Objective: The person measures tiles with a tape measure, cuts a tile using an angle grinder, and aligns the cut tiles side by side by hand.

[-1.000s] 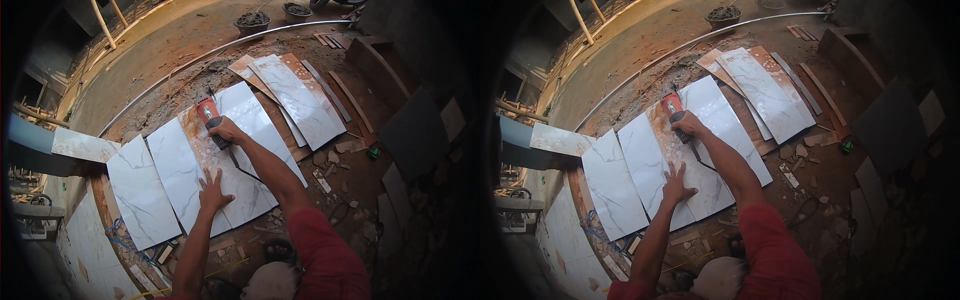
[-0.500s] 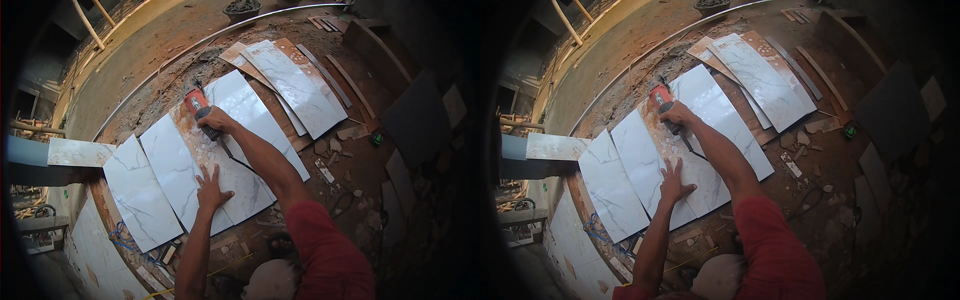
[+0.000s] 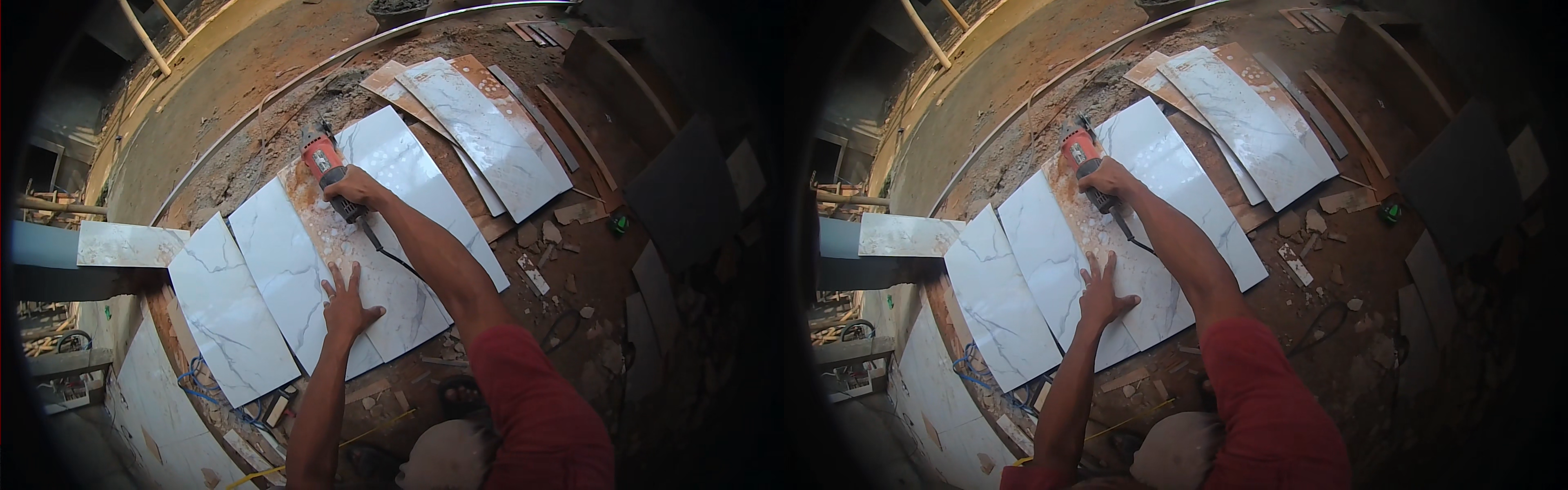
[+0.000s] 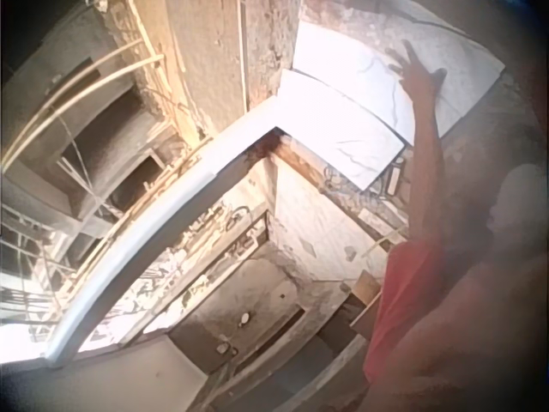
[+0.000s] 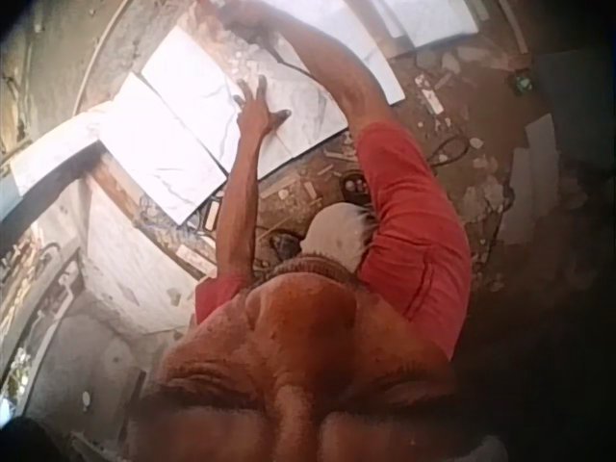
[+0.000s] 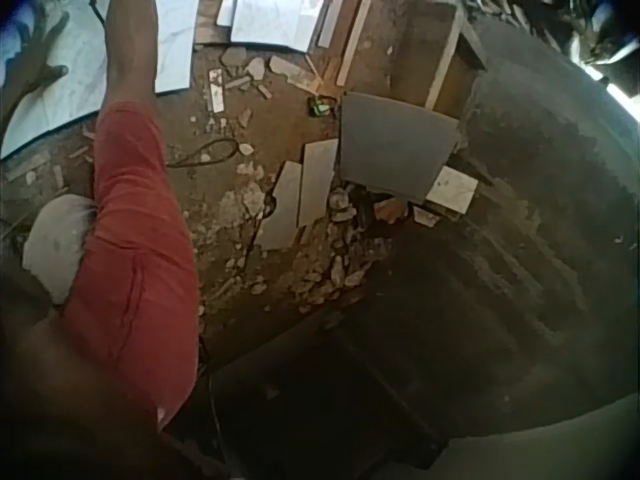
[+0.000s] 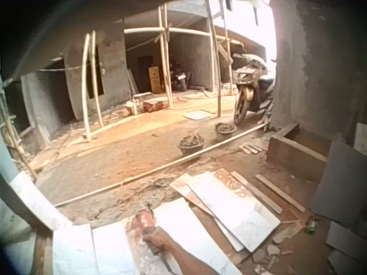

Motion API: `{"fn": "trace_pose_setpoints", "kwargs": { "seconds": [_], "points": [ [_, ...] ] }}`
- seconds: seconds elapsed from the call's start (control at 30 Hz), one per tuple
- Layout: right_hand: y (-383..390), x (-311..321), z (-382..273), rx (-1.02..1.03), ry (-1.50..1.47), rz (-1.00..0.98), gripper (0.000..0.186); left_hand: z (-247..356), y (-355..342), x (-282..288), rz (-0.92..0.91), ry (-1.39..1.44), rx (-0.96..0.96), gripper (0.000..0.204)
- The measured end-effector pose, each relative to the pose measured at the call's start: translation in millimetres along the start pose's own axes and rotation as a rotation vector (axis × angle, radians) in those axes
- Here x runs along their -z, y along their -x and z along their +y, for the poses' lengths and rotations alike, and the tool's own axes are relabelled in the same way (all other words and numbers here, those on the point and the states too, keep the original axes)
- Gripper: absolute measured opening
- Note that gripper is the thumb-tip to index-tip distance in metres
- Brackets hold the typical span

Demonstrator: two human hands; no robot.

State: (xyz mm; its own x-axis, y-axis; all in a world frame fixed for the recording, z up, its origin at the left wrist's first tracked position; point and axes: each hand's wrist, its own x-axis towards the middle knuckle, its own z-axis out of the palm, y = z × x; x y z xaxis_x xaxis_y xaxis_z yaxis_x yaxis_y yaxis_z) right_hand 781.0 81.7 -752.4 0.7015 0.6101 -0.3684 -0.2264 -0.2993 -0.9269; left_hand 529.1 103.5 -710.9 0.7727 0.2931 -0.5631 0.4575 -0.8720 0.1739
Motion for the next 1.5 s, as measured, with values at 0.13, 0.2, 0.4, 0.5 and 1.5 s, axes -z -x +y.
{"fn": "trace_pose_setpoints", "kwargs": {
  "seconds": [0.13, 0.2, 0.4, 0.5, 1.5],
  "points": [
    [8.8, -4.4, -9.4, -0.016, 0.021, -0.008, 0.054, -5.1, 1.1, -1.6, 0.013, 0.012, 0.019, 0.119],
    [10.4, -2.7, -10.0, -0.011, 0.027, -0.015, 0.052, -4.6, 0.5, -2.1, 0.009, 0.013, 0.016, 0.119],
    [12.4, -6.6, -6.2, -0.007, 0.004, 0.007, 0.050, -7.6, -1.2, -4.0, 0.019, 0.022, 0.011, 0.120],
    [13.6, -5.9, -2.3, 0.018, -0.012, 0.027, 0.039, -5.1, -2.8, -3.6, 0.021, 0.015, 0.004, 0.120],
    [52.0, -11.0, 11.4, -0.046, -0.055, 0.005, 0.049, -5.9, -0.6, -3.8, 0.025, 0.001, 0.006, 0.119]
  ]
}}
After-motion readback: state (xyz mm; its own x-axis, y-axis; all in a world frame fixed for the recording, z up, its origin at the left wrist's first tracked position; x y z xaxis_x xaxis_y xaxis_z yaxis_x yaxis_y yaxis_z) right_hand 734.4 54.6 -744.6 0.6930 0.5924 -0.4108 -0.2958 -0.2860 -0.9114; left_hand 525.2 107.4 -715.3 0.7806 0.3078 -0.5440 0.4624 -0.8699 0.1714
